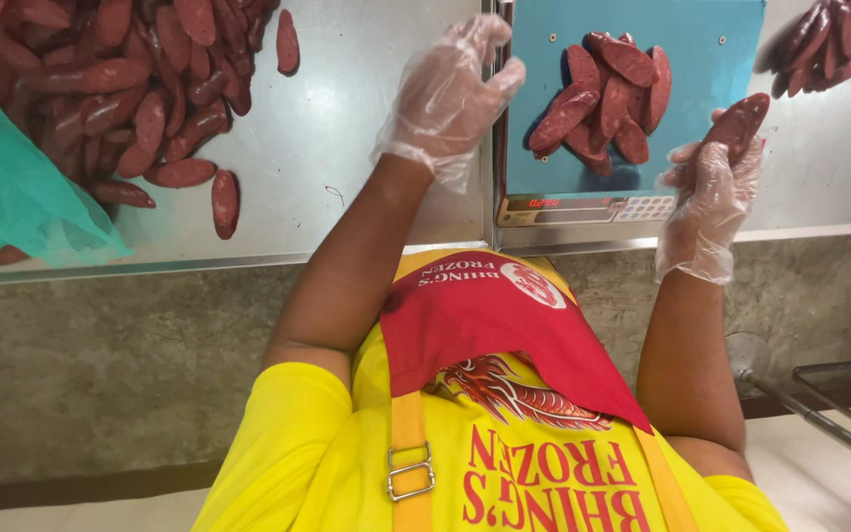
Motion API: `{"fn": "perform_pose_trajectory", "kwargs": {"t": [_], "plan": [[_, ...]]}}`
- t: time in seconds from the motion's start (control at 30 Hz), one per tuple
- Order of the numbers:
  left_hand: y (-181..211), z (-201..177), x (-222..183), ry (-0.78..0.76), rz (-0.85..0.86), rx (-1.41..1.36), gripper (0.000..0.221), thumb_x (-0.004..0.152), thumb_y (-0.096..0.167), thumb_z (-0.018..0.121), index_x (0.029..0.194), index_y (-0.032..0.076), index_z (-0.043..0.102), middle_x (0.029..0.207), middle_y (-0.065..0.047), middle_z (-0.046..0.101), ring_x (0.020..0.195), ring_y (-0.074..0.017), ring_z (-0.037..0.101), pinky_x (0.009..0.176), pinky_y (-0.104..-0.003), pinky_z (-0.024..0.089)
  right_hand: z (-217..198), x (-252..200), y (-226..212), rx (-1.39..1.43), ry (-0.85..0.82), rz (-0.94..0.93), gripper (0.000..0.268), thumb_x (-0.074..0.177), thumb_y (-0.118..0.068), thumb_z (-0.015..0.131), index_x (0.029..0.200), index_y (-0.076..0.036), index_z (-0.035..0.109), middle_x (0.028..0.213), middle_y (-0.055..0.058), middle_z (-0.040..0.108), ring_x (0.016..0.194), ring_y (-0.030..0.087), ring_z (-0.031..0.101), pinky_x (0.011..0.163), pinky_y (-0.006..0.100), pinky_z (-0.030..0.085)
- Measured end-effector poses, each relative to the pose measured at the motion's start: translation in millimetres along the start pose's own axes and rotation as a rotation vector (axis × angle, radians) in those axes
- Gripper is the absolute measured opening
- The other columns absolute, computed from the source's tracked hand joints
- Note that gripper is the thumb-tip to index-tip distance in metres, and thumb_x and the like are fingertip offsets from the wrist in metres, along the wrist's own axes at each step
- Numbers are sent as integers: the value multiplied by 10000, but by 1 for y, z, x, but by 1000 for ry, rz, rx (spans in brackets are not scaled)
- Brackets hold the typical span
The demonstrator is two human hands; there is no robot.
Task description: The person picks up individual pieces of cooked meat from a pile on a metal counter, places several pieces onto a digital scale to check their weight, and then transfers them into a plastic bag.
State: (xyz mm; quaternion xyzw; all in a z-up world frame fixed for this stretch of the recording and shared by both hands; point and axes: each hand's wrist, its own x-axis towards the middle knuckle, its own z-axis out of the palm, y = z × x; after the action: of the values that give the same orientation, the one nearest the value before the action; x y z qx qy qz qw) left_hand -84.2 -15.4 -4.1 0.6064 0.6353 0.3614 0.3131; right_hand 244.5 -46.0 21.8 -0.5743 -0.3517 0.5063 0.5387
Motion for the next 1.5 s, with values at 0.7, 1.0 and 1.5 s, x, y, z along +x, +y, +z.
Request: {"fn": "perform_pose_trajectory", "kwargs": {"t": [0.7, 1.0, 1.5], "plan": [[-125, -77, -93, 185, -548, -1027, 420, 976, 395, 761, 1258, 126, 605, 913, 39, 612, 745, -42, 626, 531, -182, 493, 117, -2, -43, -798, -677, -220, 488, 953, -19, 716, 1422, -119, 623, 1181, 74, 681, 1030, 159, 658, 941, 307, 567], [-278, -196, -212, 1126, -497, -616, 313, 1053, 197, 578, 1322, 43, 532, 911, -61, 651, 622, -123, 554, 511, -280, 474, 117, 10, -30, -1373, -881, -663, 331, 839, -47, 764, 1166, -84, 736, 1259, 146, 696, 1140, 368, 658, 1021, 438, 524], [-188, -203, -165, -32, -522, 683, 354, 664, 285, 815, 954, 91, 757, 1032, -241, 688, 1009, -402, 641, 879, -480, 508, 25, 50, -10, -631, -441, -342, 64, 980, 57, 651, 1027, 14, 660, 932, 94, 712, 805, 147, 667, 742, 255, 515]]}}
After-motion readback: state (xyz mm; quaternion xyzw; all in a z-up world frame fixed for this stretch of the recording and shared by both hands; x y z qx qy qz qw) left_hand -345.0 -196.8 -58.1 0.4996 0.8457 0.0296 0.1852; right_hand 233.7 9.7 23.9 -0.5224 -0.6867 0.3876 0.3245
